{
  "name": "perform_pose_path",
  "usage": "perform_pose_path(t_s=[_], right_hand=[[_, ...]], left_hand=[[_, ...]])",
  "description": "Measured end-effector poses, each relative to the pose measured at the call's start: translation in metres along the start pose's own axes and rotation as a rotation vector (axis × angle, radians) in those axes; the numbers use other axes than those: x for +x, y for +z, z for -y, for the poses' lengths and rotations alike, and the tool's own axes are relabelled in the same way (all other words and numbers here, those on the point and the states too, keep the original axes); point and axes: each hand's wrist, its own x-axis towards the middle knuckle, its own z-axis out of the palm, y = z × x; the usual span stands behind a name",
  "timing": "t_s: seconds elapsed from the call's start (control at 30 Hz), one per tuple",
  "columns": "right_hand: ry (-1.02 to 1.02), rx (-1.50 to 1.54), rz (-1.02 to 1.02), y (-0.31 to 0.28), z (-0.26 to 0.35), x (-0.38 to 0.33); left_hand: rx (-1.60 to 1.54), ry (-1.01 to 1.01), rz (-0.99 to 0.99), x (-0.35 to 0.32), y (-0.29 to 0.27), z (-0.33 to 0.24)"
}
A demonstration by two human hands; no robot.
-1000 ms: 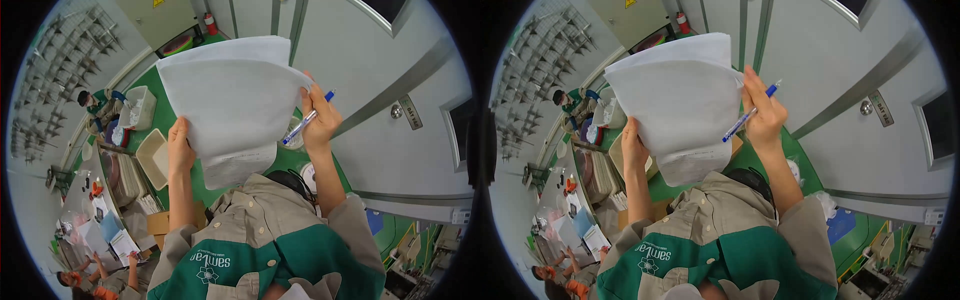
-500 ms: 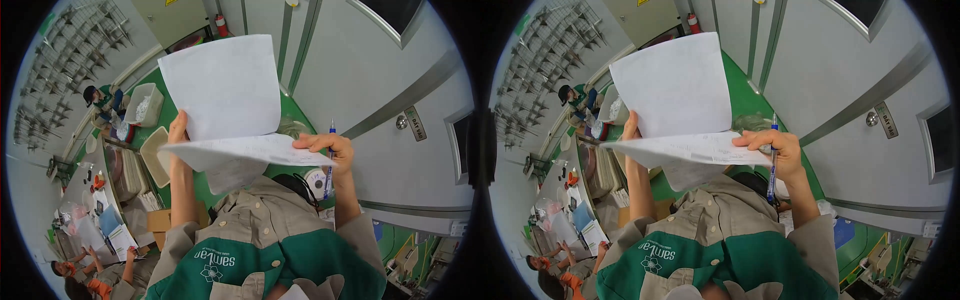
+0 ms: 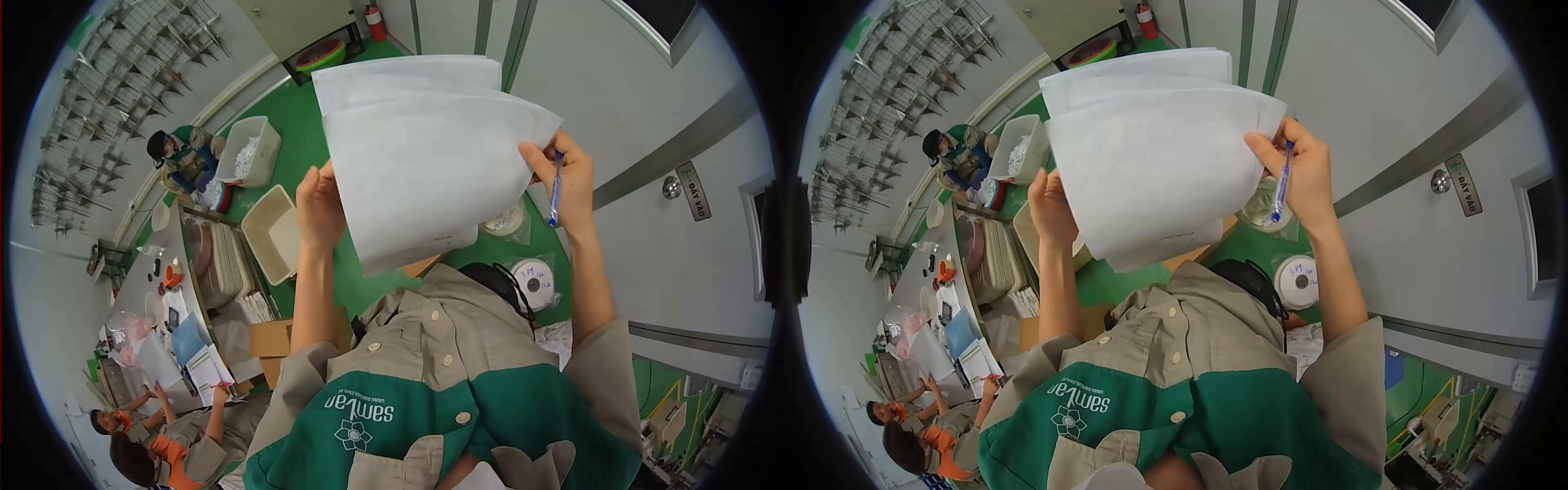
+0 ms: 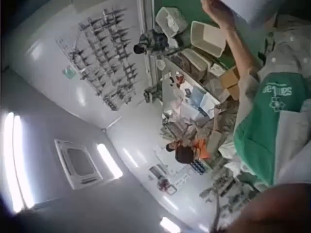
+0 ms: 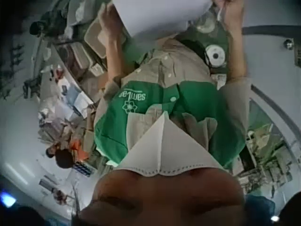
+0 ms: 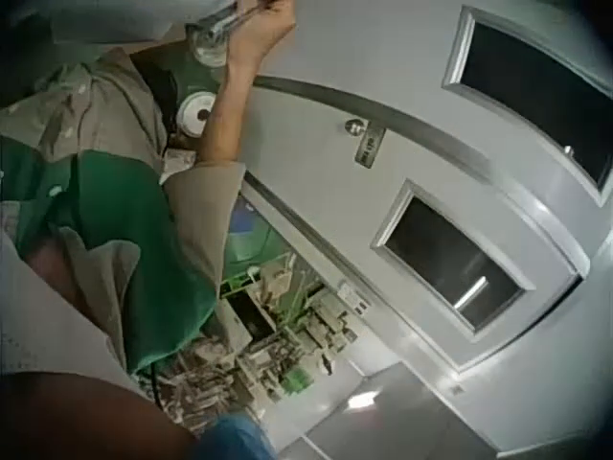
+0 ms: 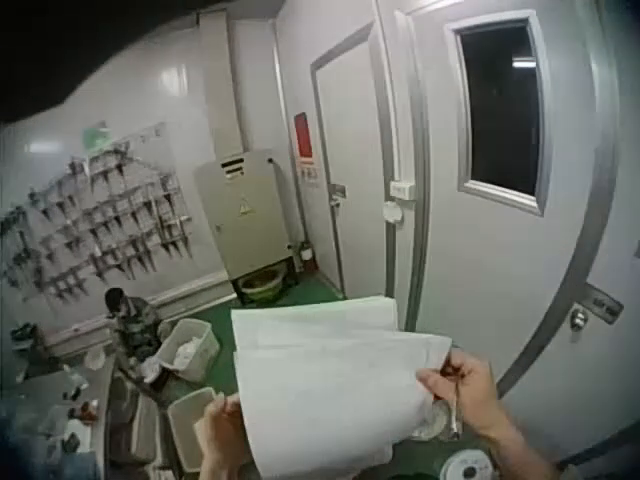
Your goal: Checking production weights written on cardboard boxes and documenting the data in a logbook.
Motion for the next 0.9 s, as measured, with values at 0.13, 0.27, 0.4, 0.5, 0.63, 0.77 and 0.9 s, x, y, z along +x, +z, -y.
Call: perform_pose_path(t_s=[0.13,0.27,0.4,0.5,0.63,0.77,0.9], right_hand=[[-0.025,-0.056,0.007,0.001,-0.021,0.014],[-0.057,-0.053,-0.019,0.01,-0.017,0.012],[-0.103,0.009,-0.029,0.016,-0.026,0.009],[-0.004,0.033,0.019,0.014,-0.04,0.013],[-0.066,0.068,-0.027,0.02,-0.038,0.009],[-0.21,-0.044,-0.144,0.021,-0.026,0.001],[-0.444,-0.274,-0.195,0.011,-0.046,-0.001]], left_hand=[[0.427,-0.032,-0.237,-0.002,0.022,0.006],[0.447,0.028,-0.319,0.002,0.031,0.009],[0.443,0.057,-0.414,0.002,0.034,0.009],[0.444,0.081,-0.455,0.001,0.037,0.009],[0.39,0.106,-0.441,-0.004,0.023,0.008],[0.32,0.104,-0.447,-0.004,0.021,0.002],[0.307,0.108,-0.455,0.002,0.023,0.001]])
